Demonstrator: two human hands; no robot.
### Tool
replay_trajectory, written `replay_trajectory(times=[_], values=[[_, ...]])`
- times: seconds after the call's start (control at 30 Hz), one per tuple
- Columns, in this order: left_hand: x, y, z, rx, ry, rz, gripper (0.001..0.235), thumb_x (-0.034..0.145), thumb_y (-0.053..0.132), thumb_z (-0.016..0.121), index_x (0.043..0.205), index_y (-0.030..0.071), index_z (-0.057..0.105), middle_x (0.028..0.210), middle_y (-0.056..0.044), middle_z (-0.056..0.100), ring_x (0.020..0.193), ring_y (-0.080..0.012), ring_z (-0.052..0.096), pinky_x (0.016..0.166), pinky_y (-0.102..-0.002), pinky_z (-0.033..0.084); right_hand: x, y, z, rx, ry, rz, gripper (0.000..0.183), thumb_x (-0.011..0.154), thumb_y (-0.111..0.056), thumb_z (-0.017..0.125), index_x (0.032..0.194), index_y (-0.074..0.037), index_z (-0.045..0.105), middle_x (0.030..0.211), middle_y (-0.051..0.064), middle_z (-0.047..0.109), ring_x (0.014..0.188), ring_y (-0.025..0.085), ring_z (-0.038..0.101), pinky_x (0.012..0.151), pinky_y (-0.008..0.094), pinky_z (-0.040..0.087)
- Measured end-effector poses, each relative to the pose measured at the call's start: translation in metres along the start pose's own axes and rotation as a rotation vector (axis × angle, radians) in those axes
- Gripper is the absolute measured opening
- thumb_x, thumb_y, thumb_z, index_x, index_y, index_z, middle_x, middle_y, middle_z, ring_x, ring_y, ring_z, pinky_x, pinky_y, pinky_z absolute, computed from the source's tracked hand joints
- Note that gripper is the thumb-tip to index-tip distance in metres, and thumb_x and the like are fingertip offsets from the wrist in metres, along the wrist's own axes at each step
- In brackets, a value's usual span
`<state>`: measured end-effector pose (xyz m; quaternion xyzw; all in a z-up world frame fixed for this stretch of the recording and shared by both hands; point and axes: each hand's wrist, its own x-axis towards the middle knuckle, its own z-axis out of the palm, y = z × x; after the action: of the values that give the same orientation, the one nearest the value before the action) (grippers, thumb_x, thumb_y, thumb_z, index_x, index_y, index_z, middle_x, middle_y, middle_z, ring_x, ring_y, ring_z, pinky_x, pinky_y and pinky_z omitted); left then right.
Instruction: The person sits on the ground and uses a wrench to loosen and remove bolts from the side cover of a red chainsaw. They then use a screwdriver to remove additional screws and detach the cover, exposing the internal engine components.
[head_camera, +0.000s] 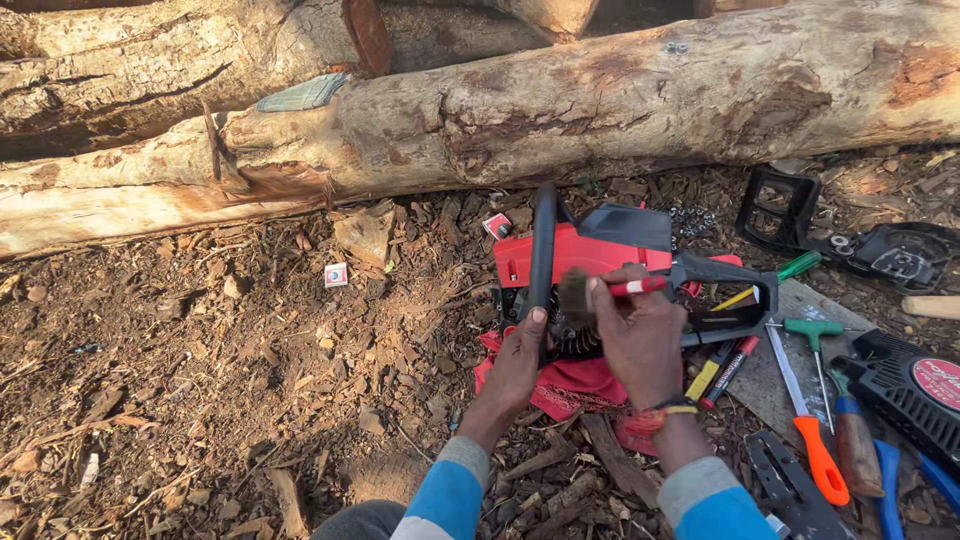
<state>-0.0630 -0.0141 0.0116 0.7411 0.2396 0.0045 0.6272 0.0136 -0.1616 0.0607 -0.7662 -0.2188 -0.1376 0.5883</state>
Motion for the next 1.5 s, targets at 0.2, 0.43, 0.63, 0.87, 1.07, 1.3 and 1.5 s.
replay_trajectory(times=[0.2,0.43,0.63,0.87,1.07,1.3,1.5], values=[[0.014,-0.005,-0.01,-0.087,-0.067,0.237,0.066,0.098,0.077,0.035,0.115,0.019,0.06,0.097,0.005,0.058,0.091,-0.0085,0.051,0.079,-0.031,0.04,-0.024,0.016,0.021,-0.224,-0.185,0.061,0.015,0.092,-0.016,0.076,0.091,-0.002,0.07,0.072,0.018,0.071,0.069,0.029,0.075,0.057,0.039,0.054],[0.023,-0.002,-0.012,-0.113,-0.095,0.093,0.07,0.097,0.075,0.035,0.089,0.009,0.058,0.071,0.0,0.044,0.062,-0.0122,0.041,0.055,-0.03,0.035,0.013,0.006,-0.024,-0.14,-0.014,0.025,0.015,0.091,-0.02,0.073,0.092,-0.004,0.072,0.071,0.012,0.072,0.062,0.024,0.073,0.057,0.038,0.055],[0.027,0.002,-0.02,0.024,-0.108,0.082,0.074,0.096,0.075,0.031,0.093,0.008,0.059,0.077,-0.002,0.053,0.069,-0.0144,0.049,0.064,-0.034,0.045,-0.004,0.016,-0.009,-0.264,-0.156,0.107,0.018,0.088,-0.017,0.074,0.088,0.0,0.068,0.069,0.017,0.071,0.063,0.028,0.073,0.059,0.04,0.055],[0.014,0.024,-0.026,0.32,0.003,0.075,0.084,0.093,0.076,0.034,0.12,0.003,0.067,0.098,-0.013,0.074,0.096,-0.0257,0.071,0.089,-0.041,0.053,0.006,0.003,-0.02,-0.074,-0.056,0.092,0.015,0.088,-0.019,0.072,0.089,-0.004,0.071,0.07,0.013,0.074,0.064,0.025,0.077,0.056,0.038,0.058],[0.012,0.038,-0.035,0.473,-0.031,0.078,0.081,0.096,0.074,0.036,0.117,0.005,0.072,0.098,-0.018,0.075,0.1,-0.0319,0.073,0.09,-0.046,0.054,-0.029,0.003,0.018,-0.17,-0.049,0.143,0.016,0.089,-0.015,0.072,0.09,0.0,0.066,0.067,0.016,0.07,0.064,0.027,0.074,0.056,0.038,0.054],[-0.002,0.043,-0.039,0.487,-0.028,0.202,0.066,0.092,0.066,0.048,0.133,0.016,0.06,0.103,-0.015,0.075,0.102,-0.0306,0.072,0.089,-0.047,0.053,0.028,-0.002,-0.02,-0.183,-0.158,0.195,0.015,0.088,-0.019,0.073,0.087,-0.004,0.07,0.071,0.012,0.076,0.065,0.023,0.078,0.059,0.037,0.058],[0.004,0.053,-0.041,0.497,-0.007,0.202,0.058,0.094,0.061,0.051,0.13,0.018,0.065,0.098,-0.016,0.076,0.096,-0.0307,0.074,0.086,-0.047,0.054,-0.013,0.004,0.023,0.035,-0.096,0.08,0.018,0.089,-0.019,0.072,0.093,-0.002,0.067,0.076,0.01,0.076,0.069,0.015,0.076,0.059,0.034,0.058]])
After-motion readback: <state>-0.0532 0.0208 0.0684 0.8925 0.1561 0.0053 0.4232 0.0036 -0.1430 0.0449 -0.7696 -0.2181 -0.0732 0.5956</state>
